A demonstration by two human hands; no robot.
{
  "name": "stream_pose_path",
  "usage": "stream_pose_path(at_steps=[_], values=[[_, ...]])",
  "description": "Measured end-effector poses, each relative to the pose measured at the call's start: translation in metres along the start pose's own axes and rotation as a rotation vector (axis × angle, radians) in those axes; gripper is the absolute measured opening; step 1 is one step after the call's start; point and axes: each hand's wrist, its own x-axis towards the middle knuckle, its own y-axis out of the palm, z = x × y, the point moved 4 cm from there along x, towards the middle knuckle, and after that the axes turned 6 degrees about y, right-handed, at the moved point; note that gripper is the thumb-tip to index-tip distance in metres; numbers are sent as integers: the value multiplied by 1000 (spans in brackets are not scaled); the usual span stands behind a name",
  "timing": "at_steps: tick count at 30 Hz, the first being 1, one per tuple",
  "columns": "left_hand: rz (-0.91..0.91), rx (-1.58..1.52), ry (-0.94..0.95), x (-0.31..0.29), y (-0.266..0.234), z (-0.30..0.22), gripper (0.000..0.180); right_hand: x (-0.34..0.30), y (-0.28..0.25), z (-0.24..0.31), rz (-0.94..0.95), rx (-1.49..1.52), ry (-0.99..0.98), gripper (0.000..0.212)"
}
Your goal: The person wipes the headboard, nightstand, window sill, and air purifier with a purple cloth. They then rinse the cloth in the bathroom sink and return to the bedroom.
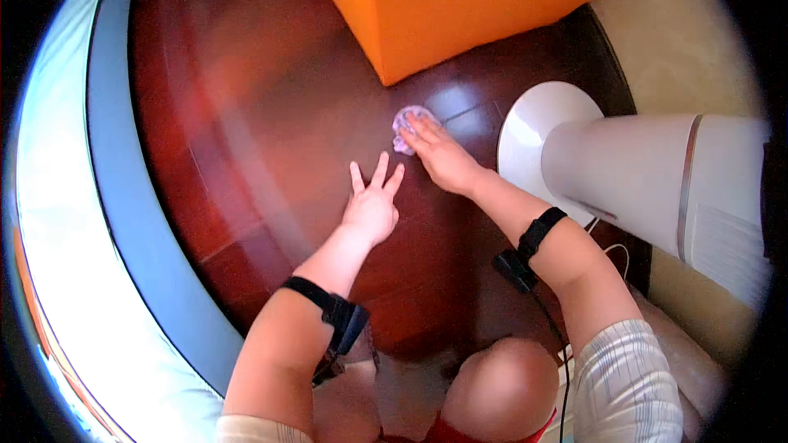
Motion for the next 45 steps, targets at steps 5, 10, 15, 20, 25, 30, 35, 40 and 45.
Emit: stream_pose_path(at_steps=[5, 10, 15, 20, 25, 30, 35, 40, 45], values=[[-128, -87, 30, -18, 1, 5, 70, -126, 18, 42, 313, 18, -196, 48], [-209, -69, 126, -40, 7, -18, 67, -254, -6, 99, 574, 172, -304, 47], [-154, -178, 233, -67, 32, -29, 61, -224, 2, 81, 517, 1176, 394, 24], [-191, -211, 200, -80, 26, -36, 56, -190, 2, 65, 144, -89, 357, 63], [-90, -330, 128, -91, 13, -47, 52, -250, 17, 93, 384, -98, 499, 63], [140, -429, 7, -157, 29, -34, 48, -307, 34, 151, 500, 135, 824, 55], [292, -684, -334, -226, 11, -42, 47, -302, -33, 200, 267, 1069, 1433, 44], [135, -1156, -486, -288, -79, -91, 43, -250, -189, 288, -100, 2017, 1369, 40], [152, -1770, -458, -379, -235, -152, 48, -183, -345, 401, -71, 2250, 1074, 44]])
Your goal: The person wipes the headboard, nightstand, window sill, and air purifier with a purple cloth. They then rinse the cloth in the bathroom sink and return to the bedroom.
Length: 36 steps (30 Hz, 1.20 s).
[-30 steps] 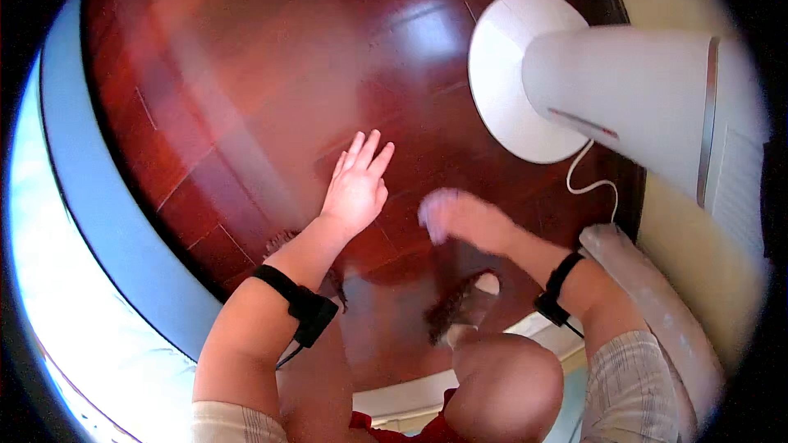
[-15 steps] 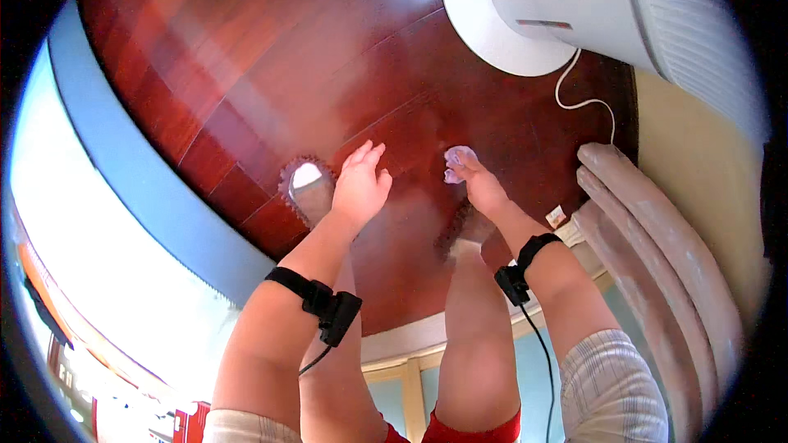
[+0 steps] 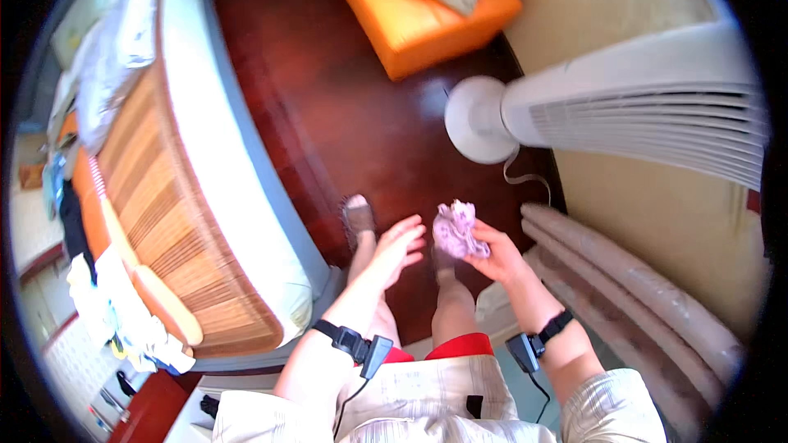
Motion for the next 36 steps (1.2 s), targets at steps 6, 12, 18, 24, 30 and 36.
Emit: stream_pose_path(at_steps=[6, 12, 18, 24, 30, 36], values=[[48, -271, 424, -187, 0, -65, 40, -58, 175, -57, 222, -426, 115, 52], [-143, -544, 693, -316, -31, -15, 32, -105, 274, -150, 405, -804, 408, 47], [-379, -758, 770, -466, -129, 89, 32, -124, 327, -342, 387, -947, 755, 44], [-650, -997, 862, -604, -267, 211, 35, -111, 367, -586, 491, -1128, 1062, 47], [-858, -1141, 898, -760, -387, 319, 38, -117, 380, -830, 433, -1209, 1267, 40], [-933, -1163, 995, -848, -522, 360, 38, -81, 432, -1001, 521, -1212, 1356, 40]])
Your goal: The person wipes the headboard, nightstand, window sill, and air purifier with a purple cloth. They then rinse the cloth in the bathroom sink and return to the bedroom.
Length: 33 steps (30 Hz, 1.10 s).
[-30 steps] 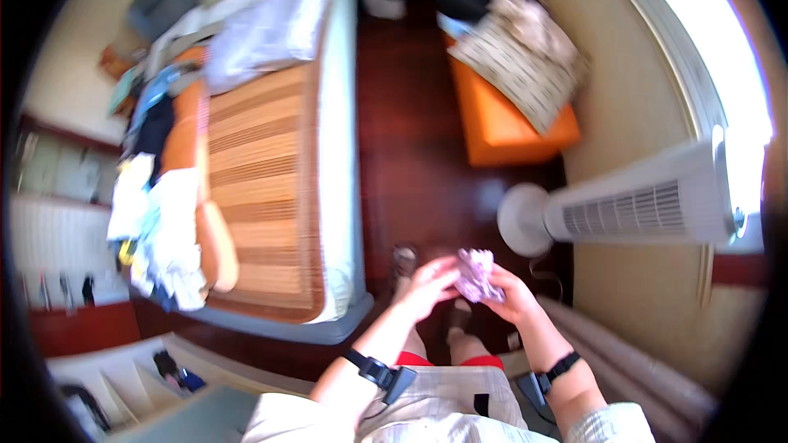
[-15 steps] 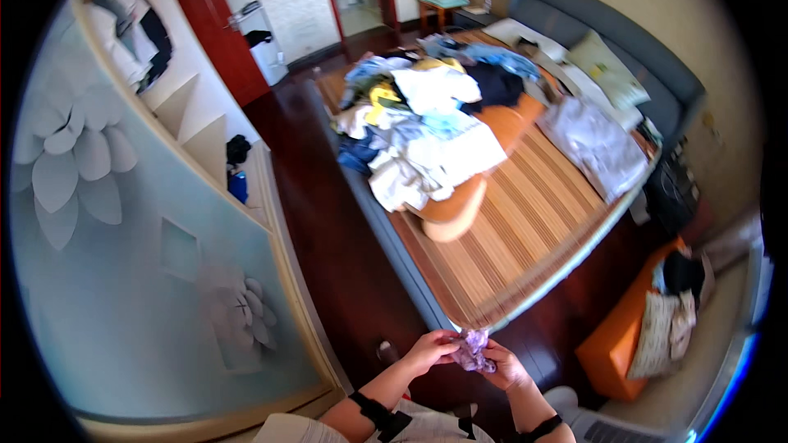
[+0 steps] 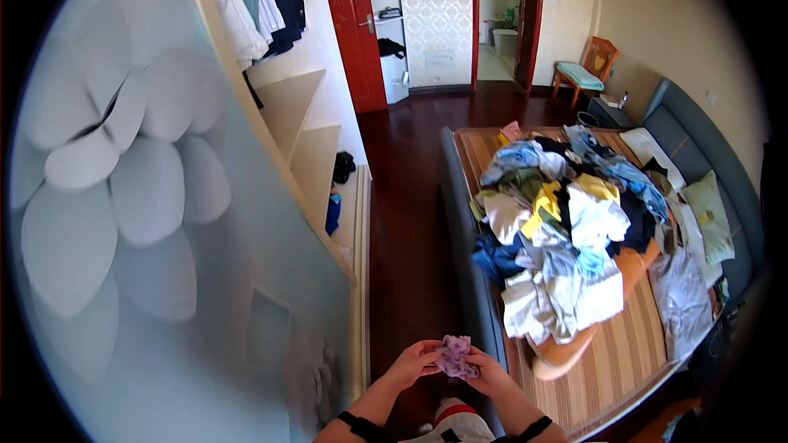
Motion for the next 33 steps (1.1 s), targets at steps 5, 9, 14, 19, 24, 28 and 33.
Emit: stream_pose_path(at_steps=[5, 9, 14, 19, 24, 28, 33], values=[[13, 113, 40, 120, -45, -129, 37, 135, 30, 108, -22, -28, 2, 42], [-74, 100, 121, 201, -71, -253, 37, 252, 87, 215, 92, -88, 33, 43], [-199, -10, 214, 293, -136, -373, 41, 410, 148, 325, 204, -190, 119, 44], [-174, -71, 242, 421, -196, -477, 42, 558, 174, 428, 154, -206, 145, 40], [-44, -38, 214, 588, -219, -607, 42, 673, 195, 568, 24, -156, 48, 37], [44, -26, 178, 721, -211, -697, 41, 754, 198, 690, -10, -172, -75, 38], [98, 69, 129, 892, -214, -803, 41, 875, 184, 840, 0, -113, -134, 43]])
